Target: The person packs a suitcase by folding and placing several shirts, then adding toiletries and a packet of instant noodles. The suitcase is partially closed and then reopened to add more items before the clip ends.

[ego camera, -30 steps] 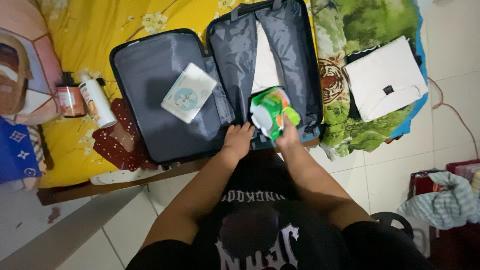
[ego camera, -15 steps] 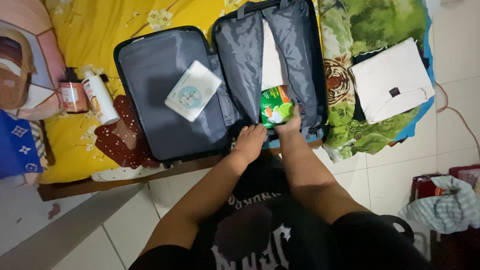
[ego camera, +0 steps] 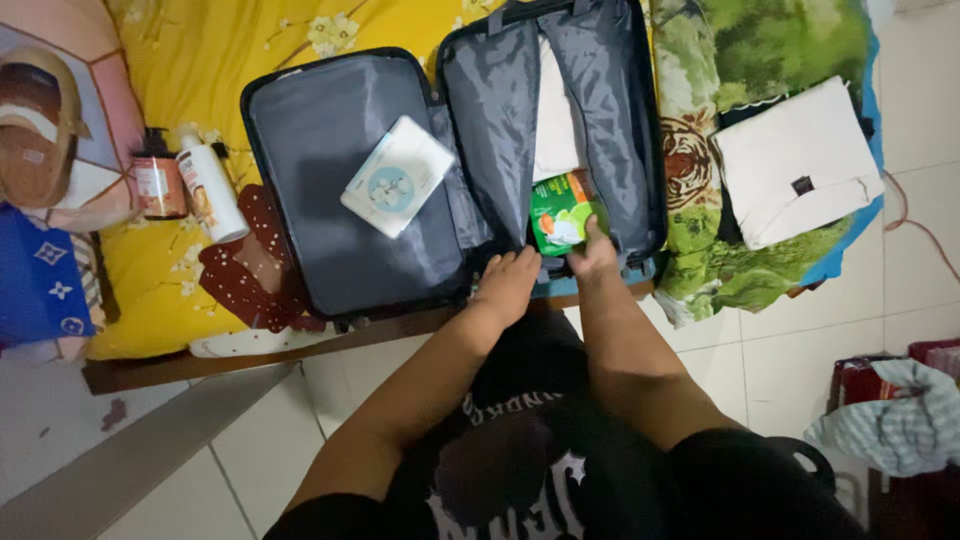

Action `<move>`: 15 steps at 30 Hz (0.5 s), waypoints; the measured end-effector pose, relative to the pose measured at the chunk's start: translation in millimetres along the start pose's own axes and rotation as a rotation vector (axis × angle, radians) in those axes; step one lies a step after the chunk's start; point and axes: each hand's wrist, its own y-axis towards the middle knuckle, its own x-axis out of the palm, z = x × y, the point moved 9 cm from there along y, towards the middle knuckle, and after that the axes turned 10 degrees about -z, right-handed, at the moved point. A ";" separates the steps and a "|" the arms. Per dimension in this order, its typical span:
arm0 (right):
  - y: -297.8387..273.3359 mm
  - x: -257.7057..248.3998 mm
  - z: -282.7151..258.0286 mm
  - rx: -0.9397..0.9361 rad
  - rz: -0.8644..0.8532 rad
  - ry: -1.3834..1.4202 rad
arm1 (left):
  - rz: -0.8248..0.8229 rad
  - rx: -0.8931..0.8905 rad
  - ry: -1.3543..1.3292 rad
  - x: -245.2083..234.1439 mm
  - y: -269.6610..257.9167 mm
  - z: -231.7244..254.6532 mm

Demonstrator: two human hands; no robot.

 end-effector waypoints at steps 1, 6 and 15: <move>-0.8 1.0 -0.9 0.000 -0.010 -0.040 | -0.006 -0.003 -0.003 2.3 2.3 0.9; -6.7 1.1 5.8 0.085 -0.083 -0.166 | 0.014 0.027 -0.063 7.5 20.5 14.8; -0.5 17.4 9.9 0.465 -0.267 -1.732 | 0.070 0.103 -0.104 0.9 30.1 38.6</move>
